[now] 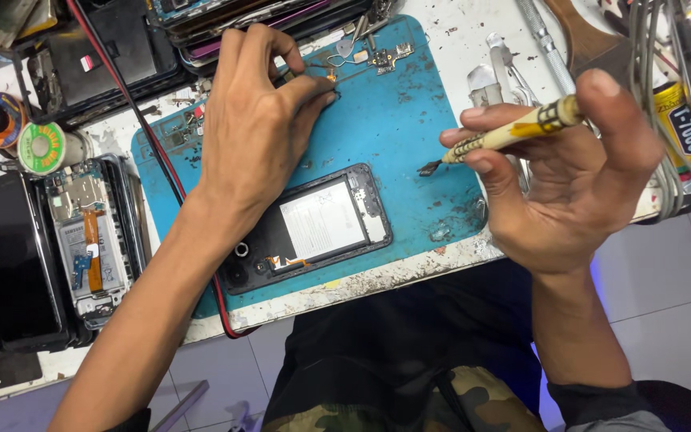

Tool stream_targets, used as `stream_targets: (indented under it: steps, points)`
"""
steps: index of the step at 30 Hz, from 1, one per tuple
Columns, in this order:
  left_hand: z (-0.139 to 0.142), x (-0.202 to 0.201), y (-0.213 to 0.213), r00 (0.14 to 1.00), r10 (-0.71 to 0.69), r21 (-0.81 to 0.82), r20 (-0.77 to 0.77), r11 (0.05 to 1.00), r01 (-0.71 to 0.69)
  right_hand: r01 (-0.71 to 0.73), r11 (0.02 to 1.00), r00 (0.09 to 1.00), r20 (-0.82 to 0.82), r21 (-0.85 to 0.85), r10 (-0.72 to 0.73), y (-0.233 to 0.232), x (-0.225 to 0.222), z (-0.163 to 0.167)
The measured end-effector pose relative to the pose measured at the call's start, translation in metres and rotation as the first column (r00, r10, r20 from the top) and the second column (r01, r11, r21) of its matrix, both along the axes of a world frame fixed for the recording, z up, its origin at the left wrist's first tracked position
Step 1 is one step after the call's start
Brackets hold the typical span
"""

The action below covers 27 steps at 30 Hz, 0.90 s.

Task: The person pries open the back of a smartphone, removes the back cover, and uses tweezers to disconnect a small flex cable connector from the battery and motherboard inside the phone. They then handle a small removed component and set it on the work mat.

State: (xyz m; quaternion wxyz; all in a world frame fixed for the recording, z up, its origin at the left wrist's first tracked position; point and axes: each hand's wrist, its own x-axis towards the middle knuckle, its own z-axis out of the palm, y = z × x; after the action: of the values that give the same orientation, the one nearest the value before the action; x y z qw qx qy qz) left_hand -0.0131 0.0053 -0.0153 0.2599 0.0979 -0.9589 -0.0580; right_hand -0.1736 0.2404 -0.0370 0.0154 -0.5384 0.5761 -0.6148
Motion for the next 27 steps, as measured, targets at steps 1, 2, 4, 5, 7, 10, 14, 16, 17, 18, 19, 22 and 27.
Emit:
stream_targets:
  steps: [1,2,4,5,7,10,14,16,17,18,19,22,27]
  points:
    - [0.002,0.000,0.001,1.000,0.000,-0.006,-0.003,1.000,0.000,-0.005,1.000,1.000,0.001,0.003,0.005,-0.001,0.001,0.001]
    - [0.001,0.000,0.001,1.000,-0.002,-0.015,-0.003,1.000,0.002,0.009,1.000,1.000,0.001,0.009,-0.009,-0.001,0.001,-0.002]
    - [0.001,0.001,0.001,1.000,-0.004,-0.027,0.006,1.000,0.004,0.001,1.000,1.000,0.002,0.010,-0.001,-0.001,0.001,-0.005]
    - [0.002,0.000,0.002,1.000,-0.011,-0.040,0.010,0.999,0.011,-0.014,1.000,1.000,-0.001,-0.006,0.014,0.001,-0.001,-0.008]
    - [0.006,-0.001,0.002,0.999,-0.012,-0.047,0.031,0.999,0.014,-0.008,1.000,1.000,-0.022,-0.006,0.007,0.001,-0.003,-0.010]
    - [0.010,-0.001,0.005,0.999,-0.011,-0.059,0.051,0.998,0.014,0.045,0.999,0.997,-0.055,0.013,-0.044,0.002,-0.003,-0.015]
    - [0.011,0.000,0.004,0.999,-0.020,-0.059,0.039,0.998,0.022,0.054,0.998,0.999,-0.002,0.025,-0.054,0.004,0.000,-0.019]
    - [0.012,-0.001,0.003,0.999,-0.011,-0.061,0.034,0.998,0.013,0.034,0.999,0.999,-0.001,-0.007,-0.034,0.004,0.000,-0.021]
    - [0.011,-0.001,0.003,0.999,-0.001,-0.067,0.034,0.998,0.003,0.014,0.999,1.000,-0.014,-0.041,-0.015,0.004,-0.002,-0.022]
    - [0.010,-0.001,0.002,1.000,0.006,-0.058,0.030,0.998,-0.004,0.015,0.998,1.000,-0.013,-0.053,-0.016,0.004,-0.002,-0.022]
    - [0.010,0.000,0.000,1.000,0.012,-0.049,0.026,0.999,-0.011,0.016,0.998,1.000,-0.012,-0.065,-0.017,0.004,-0.002,-0.022]
    - [0.012,0.009,0.002,0.999,0.039,0.018,0.010,0.999,-0.039,0.048,0.998,0.997,0.064,-0.030,-0.046,0.006,-0.003,-0.017]
    - [0.042,0.050,0.036,0.990,0.057,0.209,0.131,0.974,-0.084,0.137,0.938,0.986,-0.135,0.319,-0.098,0.004,-0.008,0.001]
